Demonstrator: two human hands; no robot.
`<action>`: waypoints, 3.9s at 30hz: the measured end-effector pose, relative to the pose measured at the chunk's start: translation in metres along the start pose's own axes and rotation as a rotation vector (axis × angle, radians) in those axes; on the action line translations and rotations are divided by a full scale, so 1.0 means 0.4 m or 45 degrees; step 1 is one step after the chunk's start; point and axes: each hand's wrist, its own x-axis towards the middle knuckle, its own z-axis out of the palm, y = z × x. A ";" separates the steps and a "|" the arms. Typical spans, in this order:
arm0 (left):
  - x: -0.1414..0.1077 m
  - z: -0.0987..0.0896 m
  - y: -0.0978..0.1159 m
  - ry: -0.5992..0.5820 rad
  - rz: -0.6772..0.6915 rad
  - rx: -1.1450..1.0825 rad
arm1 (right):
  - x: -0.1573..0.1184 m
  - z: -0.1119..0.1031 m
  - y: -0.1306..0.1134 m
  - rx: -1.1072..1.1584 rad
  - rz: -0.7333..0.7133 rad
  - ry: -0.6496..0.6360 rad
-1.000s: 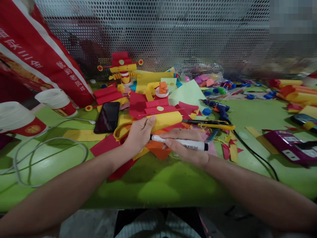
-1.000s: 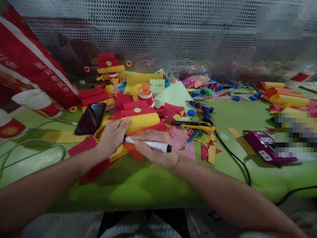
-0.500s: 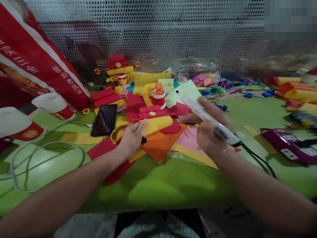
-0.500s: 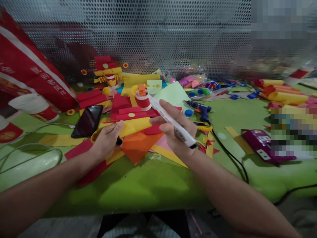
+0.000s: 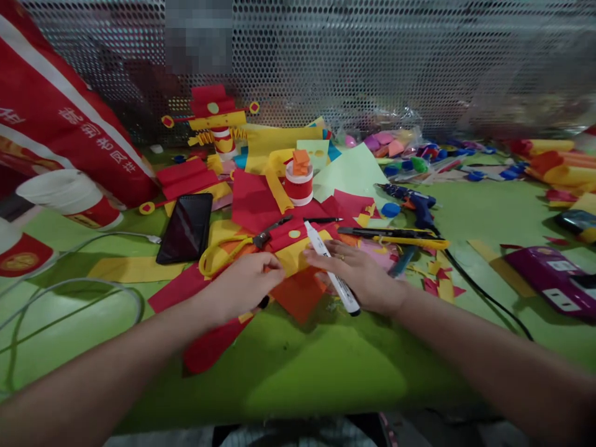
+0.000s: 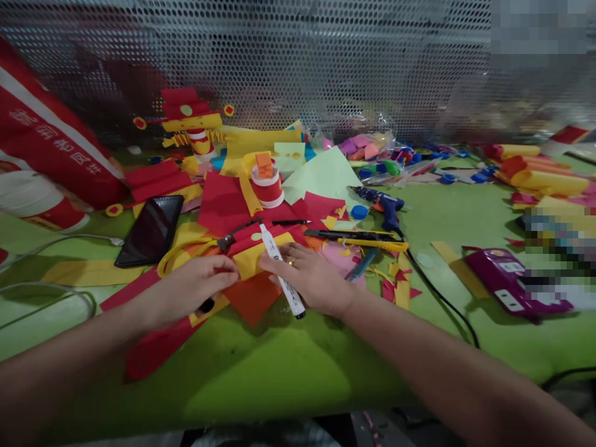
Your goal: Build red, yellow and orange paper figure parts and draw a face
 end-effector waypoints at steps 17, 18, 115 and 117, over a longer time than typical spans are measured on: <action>-0.004 0.079 -0.029 0.415 0.908 1.641 | -0.034 0.020 0.013 0.352 0.277 -0.168; -0.003 0.080 -0.029 0.369 0.879 1.642 | -0.033 0.020 0.012 0.372 0.277 -0.147; 0.009 0.073 -0.049 0.473 0.945 1.484 | 0.038 -0.013 0.031 0.636 0.901 0.364; 0.009 0.074 -0.050 0.469 0.944 1.489 | 0.038 -0.015 0.030 0.620 0.891 0.340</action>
